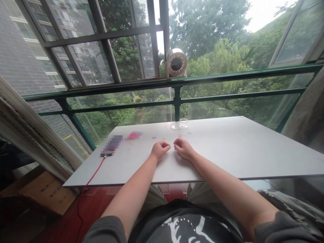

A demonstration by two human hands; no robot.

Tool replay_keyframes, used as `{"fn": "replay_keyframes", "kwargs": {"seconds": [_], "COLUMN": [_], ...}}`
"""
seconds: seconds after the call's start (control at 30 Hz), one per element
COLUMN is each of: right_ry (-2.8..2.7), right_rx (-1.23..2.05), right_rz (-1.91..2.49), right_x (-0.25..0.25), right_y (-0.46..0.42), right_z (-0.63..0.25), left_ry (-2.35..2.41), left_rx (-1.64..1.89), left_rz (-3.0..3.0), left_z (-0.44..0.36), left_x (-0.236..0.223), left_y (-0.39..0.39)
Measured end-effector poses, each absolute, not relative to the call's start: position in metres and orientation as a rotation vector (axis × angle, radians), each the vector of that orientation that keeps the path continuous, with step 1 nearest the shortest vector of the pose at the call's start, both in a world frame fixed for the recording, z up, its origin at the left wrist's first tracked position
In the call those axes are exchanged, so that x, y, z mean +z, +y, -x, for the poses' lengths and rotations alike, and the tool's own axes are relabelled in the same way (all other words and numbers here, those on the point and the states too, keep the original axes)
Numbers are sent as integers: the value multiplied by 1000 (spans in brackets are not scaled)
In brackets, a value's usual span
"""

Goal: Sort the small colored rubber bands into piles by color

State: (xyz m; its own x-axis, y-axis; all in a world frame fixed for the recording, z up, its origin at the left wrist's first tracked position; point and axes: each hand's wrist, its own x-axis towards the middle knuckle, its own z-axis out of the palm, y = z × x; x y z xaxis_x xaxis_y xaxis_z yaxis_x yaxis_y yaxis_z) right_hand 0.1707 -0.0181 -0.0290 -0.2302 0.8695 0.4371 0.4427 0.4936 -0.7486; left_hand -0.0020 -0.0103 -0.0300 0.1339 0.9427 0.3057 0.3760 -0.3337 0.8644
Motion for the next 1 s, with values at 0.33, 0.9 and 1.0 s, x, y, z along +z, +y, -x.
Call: {"fn": "replay_keyframes", "kwargs": {"seconds": [0.33,0.9,1.0], "right_ry": [-1861,-1822,-1804], "right_rx": [642,686,721], "right_rz": [1091,1112,1109], "right_x": [-25,-25,-25], "right_y": [-21,-22,-22], "right_z": [-170,-170,-170], "left_ry": [1206,1168,1169], "left_rx": [1124,1137,1164], "left_rz": [-1813,-1779,-1767], "left_z": [3,1,1], "left_x": [-33,-32,-30], "left_y": [-10,-10,-10]}}
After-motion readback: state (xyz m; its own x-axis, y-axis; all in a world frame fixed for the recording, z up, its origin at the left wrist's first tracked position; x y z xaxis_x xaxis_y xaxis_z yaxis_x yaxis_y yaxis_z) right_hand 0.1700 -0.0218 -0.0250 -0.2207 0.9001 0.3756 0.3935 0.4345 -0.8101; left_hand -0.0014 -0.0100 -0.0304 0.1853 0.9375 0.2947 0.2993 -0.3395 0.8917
